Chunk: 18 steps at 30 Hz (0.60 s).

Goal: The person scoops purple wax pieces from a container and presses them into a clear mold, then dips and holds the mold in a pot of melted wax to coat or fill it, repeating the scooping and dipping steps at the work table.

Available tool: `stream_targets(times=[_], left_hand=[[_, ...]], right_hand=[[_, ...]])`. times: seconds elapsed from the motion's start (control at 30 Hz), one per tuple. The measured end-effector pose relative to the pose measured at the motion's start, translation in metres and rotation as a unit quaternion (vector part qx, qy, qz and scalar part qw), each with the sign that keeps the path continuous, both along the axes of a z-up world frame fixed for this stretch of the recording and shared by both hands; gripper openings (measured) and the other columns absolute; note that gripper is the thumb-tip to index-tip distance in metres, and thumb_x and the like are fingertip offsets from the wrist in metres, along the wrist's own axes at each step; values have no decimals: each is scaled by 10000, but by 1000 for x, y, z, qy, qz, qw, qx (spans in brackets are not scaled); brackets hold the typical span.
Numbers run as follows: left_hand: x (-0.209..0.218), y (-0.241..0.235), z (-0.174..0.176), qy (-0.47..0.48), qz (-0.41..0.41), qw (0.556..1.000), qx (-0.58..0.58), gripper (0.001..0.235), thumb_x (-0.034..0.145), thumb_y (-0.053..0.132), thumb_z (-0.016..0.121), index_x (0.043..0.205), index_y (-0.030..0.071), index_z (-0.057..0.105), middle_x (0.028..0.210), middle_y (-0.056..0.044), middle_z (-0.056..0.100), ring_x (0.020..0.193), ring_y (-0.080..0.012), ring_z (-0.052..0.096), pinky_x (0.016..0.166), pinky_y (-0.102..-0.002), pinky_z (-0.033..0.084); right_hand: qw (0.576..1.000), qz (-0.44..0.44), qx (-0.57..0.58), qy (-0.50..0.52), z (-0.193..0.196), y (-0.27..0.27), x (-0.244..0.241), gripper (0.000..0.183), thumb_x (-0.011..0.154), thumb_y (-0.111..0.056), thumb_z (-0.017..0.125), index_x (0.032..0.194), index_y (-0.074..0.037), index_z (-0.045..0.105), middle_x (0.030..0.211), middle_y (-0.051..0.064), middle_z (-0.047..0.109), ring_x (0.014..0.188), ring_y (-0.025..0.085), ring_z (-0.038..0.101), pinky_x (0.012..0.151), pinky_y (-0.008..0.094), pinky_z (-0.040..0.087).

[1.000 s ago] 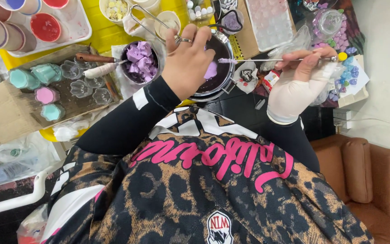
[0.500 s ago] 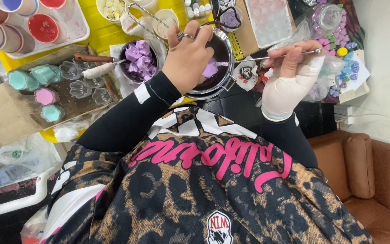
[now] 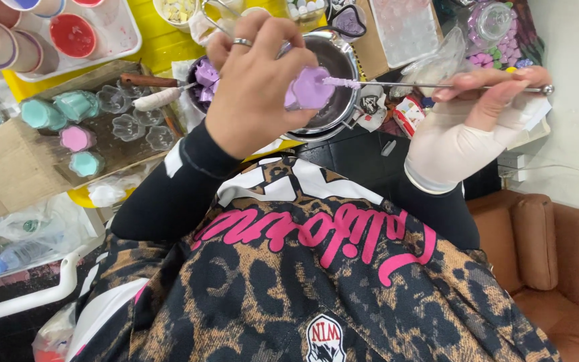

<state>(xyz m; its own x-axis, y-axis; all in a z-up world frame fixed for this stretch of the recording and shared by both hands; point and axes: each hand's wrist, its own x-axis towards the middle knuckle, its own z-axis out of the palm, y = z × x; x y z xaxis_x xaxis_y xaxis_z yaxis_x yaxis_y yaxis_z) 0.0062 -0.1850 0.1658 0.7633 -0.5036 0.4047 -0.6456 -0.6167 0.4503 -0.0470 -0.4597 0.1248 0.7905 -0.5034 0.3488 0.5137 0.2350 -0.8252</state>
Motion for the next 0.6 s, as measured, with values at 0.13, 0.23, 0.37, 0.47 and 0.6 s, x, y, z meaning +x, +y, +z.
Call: stream_targets(times=[0.13,0.23,0.37,0.47,0.6], left_hand=[[-20,35,10,-9,31,999,3,421,742,266,900,1101,164,705,1258,-13,574,1307,-269,471,997,-470,308],[-36,63,9,31,66,997,-5,435,775,270,916,1128,144,695,1172,-17,648,1208,-260,562,960,-442,354],[-57,100,-18,96,102,990,-13,466,765,268,910,1130,109,668,1073,-57,681,1068,-289,625,901,-413,416],[-69,120,-51,129,125,983,-22,454,770,264,901,1118,107,655,1062,-68,681,1023,-295,633,882,-398,455],[-78,134,-92,150,141,979,17,447,696,272,905,1050,124,674,969,-55,698,941,-289,642,820,-439,429]], right_hand=[[998,45,30,-8,-5,18,-4,193,1220,-248,568,1263,-74,495,877,149,630,701,211,560,660,315,462],[990,105,91,-4,-3,48,-6,182,1228,-242,561,1242,-77,486,889,152,639,703,216,571,646,311,468],[990,123,53,37,1,98,-9,149,1209,-208,568,1234,-86,486,917,135,647,740,217,603,705,316,510],[985,152,55,61,-8,127,-12,159,1182,-200,578,1221,-83,478,937,140,656,780,220,622,754,332,527],[980,177,45,79,-26,152,-17,178,1166,-176,597,1253,-85,471,961,144,667,832,227,632,786,352,530]])
